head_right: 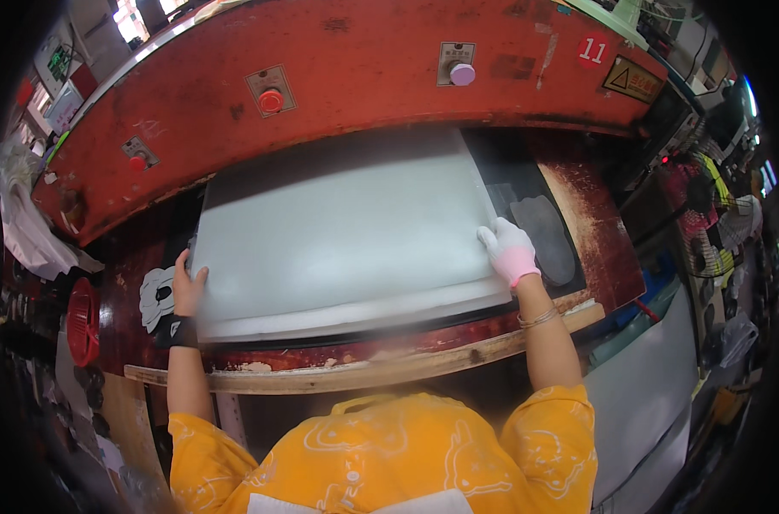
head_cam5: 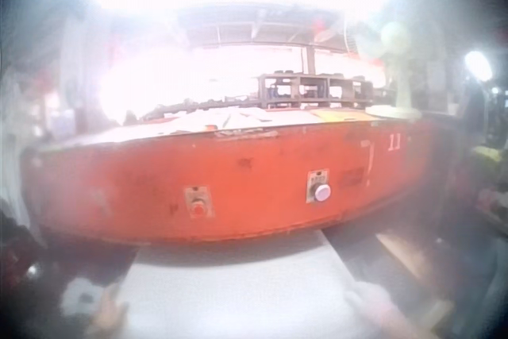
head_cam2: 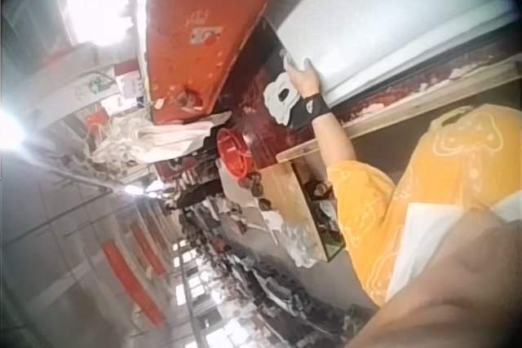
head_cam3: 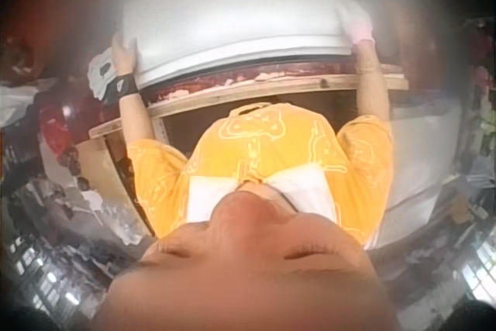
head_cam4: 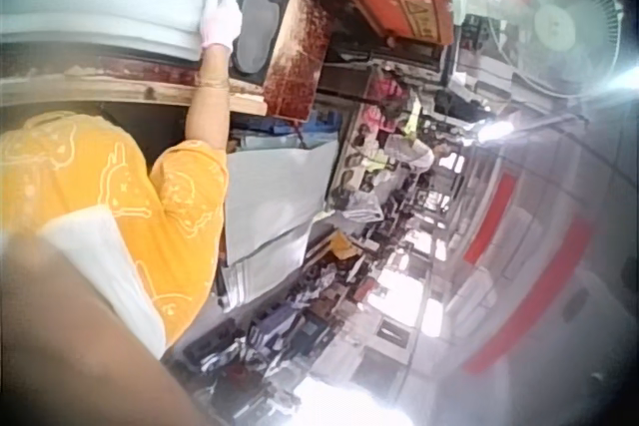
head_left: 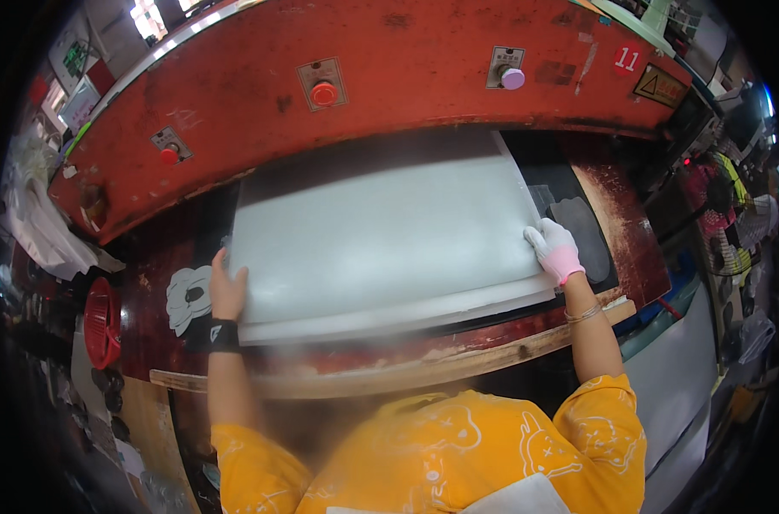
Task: The person stacks and aligns several large gray sheets, then feeds them one by one into a red hydraulic guillotine cutter. After each cut, the person removes the cut pieces and sets them aside, repeating the process for multiple sheets.
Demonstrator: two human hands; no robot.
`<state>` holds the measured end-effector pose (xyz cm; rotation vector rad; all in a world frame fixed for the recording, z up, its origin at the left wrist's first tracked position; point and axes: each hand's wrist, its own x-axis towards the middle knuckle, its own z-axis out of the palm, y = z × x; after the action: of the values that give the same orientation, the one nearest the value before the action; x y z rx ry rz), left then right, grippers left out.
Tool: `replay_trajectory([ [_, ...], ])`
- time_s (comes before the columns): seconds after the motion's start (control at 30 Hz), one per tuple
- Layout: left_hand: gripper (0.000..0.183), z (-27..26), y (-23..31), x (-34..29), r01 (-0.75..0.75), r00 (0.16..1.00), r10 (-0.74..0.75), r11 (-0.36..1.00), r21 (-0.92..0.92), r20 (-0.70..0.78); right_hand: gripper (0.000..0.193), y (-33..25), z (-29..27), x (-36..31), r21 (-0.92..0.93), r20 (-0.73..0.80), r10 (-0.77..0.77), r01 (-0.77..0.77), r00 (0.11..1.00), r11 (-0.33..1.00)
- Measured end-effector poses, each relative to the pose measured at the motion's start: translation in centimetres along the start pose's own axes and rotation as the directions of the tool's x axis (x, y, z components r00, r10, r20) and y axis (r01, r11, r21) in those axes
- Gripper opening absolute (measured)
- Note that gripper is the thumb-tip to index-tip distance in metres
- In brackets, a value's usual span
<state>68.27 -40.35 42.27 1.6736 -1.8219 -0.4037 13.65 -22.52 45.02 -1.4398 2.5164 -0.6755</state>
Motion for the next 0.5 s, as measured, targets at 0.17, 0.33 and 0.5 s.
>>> replay_trajectory([
  [0.17, 0.041, 0.9, -0.6, -3.5, 0.032, 0.995, -0.016, 0.985, 0.170, -0.095, 0.034, 2.2, 1.8, -0.5, -0.022, -0.098, 0.024, -0.026, 0.995, 0.999],
  [0.33, 0.035, 1.7, 0.0, -3.9, 0.023, 0.976, 0.017, 0.984, 0.178, -0.219, 0.031, 4.3, 0.1, 0.9, 0.303, 0.088, -0.113, 0.081, 0.990, 0.950],
  [0.5, 0.034, 2.1, 0.0, -4.6, 0.108, 0.960, -0.057, 0.979, 0.174, -0.276, 0.049, 5.2, -1.1, 2.1, 0.263, 0.255, -0.041, -0.028, 0.966, 0.964],
])
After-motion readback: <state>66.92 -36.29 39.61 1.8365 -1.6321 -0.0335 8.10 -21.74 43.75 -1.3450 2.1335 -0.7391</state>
